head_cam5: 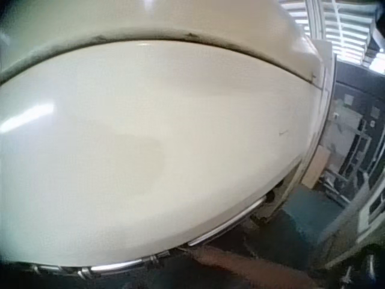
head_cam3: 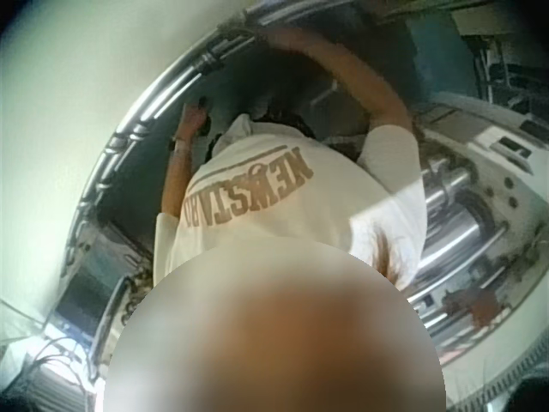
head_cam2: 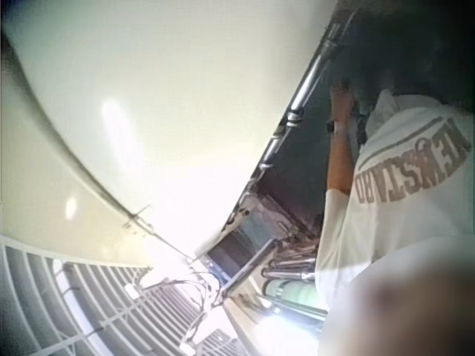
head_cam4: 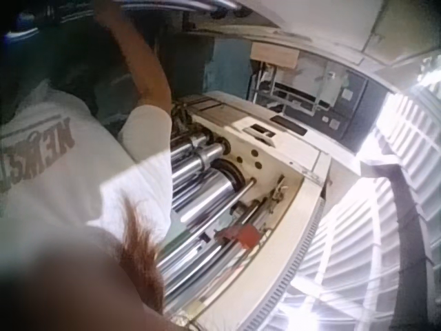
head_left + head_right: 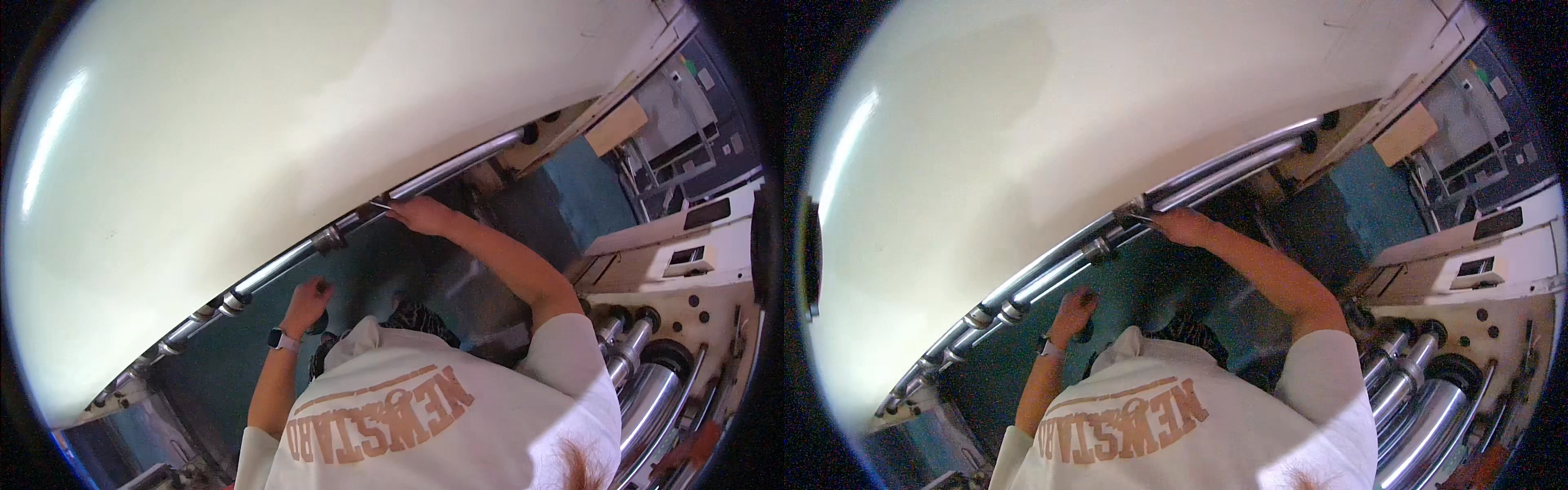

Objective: The person uses a measuring tape to check distances between metal components on industrial rollers and applies a clear tape or film to a section of the machine.

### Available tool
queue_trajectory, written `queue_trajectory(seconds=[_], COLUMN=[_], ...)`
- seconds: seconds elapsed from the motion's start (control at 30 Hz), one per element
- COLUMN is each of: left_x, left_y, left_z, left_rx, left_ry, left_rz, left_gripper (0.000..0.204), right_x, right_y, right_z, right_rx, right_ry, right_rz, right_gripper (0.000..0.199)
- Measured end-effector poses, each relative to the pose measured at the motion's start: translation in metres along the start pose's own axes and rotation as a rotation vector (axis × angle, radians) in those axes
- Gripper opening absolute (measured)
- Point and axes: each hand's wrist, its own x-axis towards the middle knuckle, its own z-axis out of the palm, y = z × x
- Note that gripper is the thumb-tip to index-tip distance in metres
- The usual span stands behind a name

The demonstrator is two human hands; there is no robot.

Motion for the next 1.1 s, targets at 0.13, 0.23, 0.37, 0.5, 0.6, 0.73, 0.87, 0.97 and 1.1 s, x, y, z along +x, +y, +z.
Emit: queue_trajectory(seconds=[0.13, 0.23, 0.37, 0.5, 0.6, 0.73, 0.87, 0.97, 1.1], left_x=[-0.002, -0.012, -0.03, -0.04, -0.056, -0.083, -0.098, -0.097, -0.073], left_y=[0.01, -0.002, 0.017, 0.038, 0.027, -0.028, -0.046, -0.049, -0.02], left_z=[-0.018, -0.028, -0.05, -0.066, -0.074, -0.065, -0.07, -0.062, -0.068], left_rx=[-0.116, -0.173, -0.275, -0.338, -0.367, -0.403, -0.462, -0.444, -0.366], left_ry=[0.014, -0.012, -0.032, -0.125, -0.04, -0.014, -0.037, -0.018, -0.165], left_rz=[-0.028, -0.095, -0.093, -0.078, 0.021, -0.075, -0.23, -0.18, -0.149], left_gripper=[0.024, 0.027, 0.036, 0.05, 0.051, 0.045, 0.044, 0.043, 0.043], right_x=[0.0, -0.001, -0.002, 0.004, 0.01, 0.034, 0.057, 0.073, 0.094], right_y=[0.005, 0.01, -0.032, -0.131, -0.105, -0.023, -0.019, -0.033, -0.043], right_z=[-0.01, -0.017, 0.001, 0.051, 0.049, 0.045, 0.037, 0.037, 0.051], right_rx=[-0.131, -0.011, 0.594, 0.517, 0.46, 0.122, -0.14, -0.182, -0.305], right_ry=[0.079, 0.299, 0.396, 0.182, 0.775, 1.026, 1.099, 1.031, 0.834], right_rz=[-0.008, -0.107, 0.172, -0.129, 0.168, 0.167, 0.153, 0.244, 0.292], right_gripper=[0.03, 0.025, 0.024, 0.025, 0.026, 0.033, 0.031, 0.026, 0.029])
